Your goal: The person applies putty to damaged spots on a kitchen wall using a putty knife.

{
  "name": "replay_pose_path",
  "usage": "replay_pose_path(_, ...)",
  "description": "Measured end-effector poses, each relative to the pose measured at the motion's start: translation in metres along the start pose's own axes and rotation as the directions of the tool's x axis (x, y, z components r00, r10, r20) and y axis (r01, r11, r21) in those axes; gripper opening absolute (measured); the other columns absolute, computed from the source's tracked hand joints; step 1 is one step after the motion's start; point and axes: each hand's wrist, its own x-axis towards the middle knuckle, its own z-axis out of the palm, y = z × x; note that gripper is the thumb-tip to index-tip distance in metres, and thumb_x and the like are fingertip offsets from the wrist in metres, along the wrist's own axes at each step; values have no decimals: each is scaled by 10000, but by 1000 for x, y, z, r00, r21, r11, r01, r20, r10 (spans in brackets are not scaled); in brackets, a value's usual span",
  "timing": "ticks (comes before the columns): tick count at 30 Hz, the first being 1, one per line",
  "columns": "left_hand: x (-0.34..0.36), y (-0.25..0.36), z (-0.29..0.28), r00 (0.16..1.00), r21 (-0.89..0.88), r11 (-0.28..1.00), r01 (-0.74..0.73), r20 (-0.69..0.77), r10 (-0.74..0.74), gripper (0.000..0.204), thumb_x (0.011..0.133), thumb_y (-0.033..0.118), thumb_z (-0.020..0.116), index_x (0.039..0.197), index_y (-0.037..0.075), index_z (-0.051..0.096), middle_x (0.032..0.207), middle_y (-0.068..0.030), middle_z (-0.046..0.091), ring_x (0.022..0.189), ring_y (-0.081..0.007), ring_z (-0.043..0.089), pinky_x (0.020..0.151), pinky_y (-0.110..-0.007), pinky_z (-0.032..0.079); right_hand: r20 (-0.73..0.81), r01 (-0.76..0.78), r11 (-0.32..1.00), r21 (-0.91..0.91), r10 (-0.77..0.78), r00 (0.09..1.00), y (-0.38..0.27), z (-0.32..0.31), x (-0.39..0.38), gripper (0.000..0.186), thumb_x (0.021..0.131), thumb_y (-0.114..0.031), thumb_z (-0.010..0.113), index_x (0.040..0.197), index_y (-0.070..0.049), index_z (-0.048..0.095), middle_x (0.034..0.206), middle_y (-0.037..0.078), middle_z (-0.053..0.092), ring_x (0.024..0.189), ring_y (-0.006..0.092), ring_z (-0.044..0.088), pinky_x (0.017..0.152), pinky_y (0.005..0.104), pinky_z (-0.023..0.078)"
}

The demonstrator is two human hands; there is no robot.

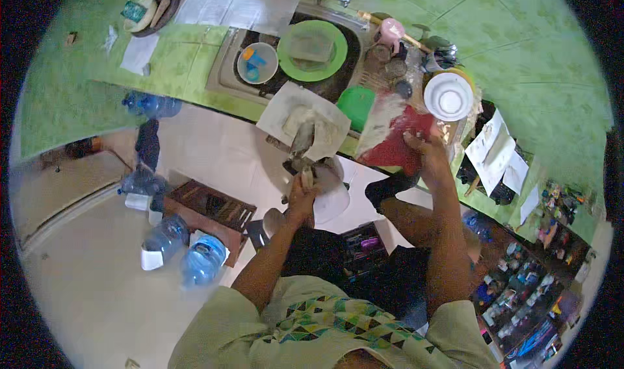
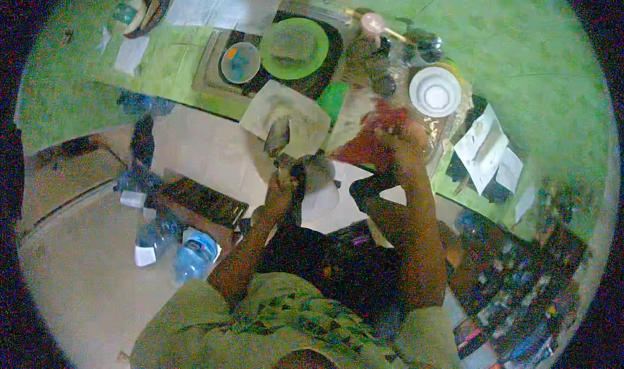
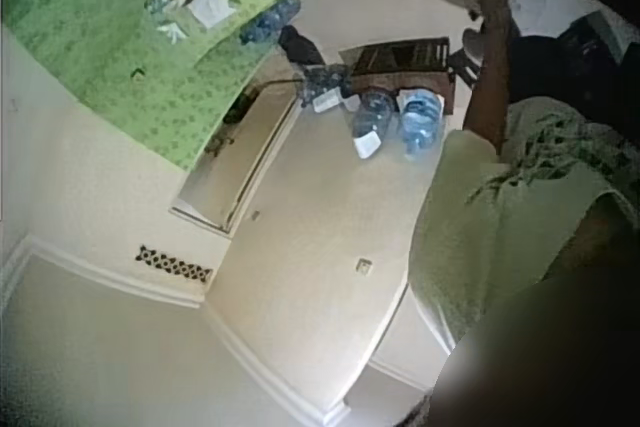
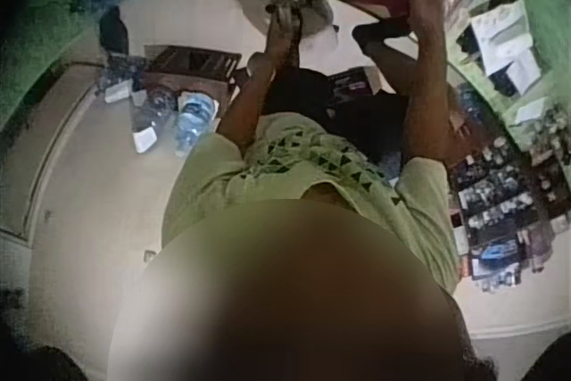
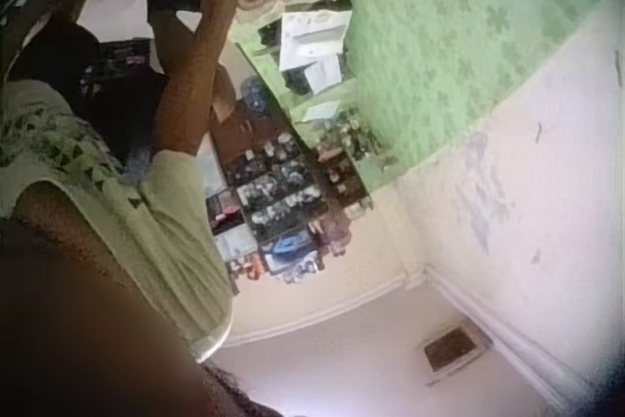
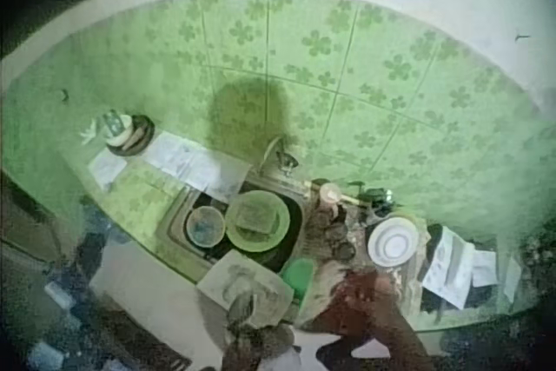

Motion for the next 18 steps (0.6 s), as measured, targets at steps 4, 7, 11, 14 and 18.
replay_pose_path(4, -2, 34, -48, 999, 31, 1000, -5, -34, 6, 455, 899, 191, 660, 1257, 7, 448, 1101, -193, 617, 1018, -300, 601, 896, -403, 469, 351, -424, 841, 338, 305, 885, -35, 38, -15, 311, 879, -88, 666, 1164, 9, 587, 1066, 102, 671, 958, 205, 668, 872, 348, 545)
replay_pose_path(7, 5, 80, -55, 999, 88, 996, -24, -35, 28, 432, 910, 184, 652, 1250, 3, 456, 1103, -217, 596, 1018, -337, 597, 894, -407, 469, 442, -412, 832, 371, 232, 866, -40, 38, -20, 341, 879, -95, 669, 1182, 34, 580, 1066, 94, 672, 943, 200, 671, 859, 332, 549)
replay_pose_path(11, 31, 70, -84, 806, 277, 786, -553, -60, 589, 366, 863, 57, 643, 1195, 4, 498, 1115, -199, 548, 1054, -383, 537, 925, -444, 433, 512, -458, 787, 414, 214, 832, -51, 50, -24, 351, 893, -101, 663, 1215, 3, 572, 1103, 94, 655, 981, 226, 660, 885, 357, 553)
replay_pose_path(14, 30, 105, -86, 732, 416, 672, -613, -20, 681, 400, 771, -43, 616, 1154, 12, 516, 1064, -185, 531, 989, -360, 525, 906, -428, 419, 527, -467, 733, 494, 174, 832, -54, 54, -26, 359, 903, -71, 641, 1240, 8, 545, 1146, 105, 645, 1015, 242, 657, 908, 354, 552)
replay_pose_path(18, 34, 104, -87, 712, 404, 671, -622, -64, 699, 501, 692, -124, 551, 1169, 21, 506, 1100, -179, 531, 1068, -371, 509, 954, -436, 399, 553, -461, 715, 526, 124, 824, -66, 54, -33, 419, 897, -78, 643, 1287, 17, 521, 1218, 130, 626, 1062, 260, 644, 957, 387, 528)
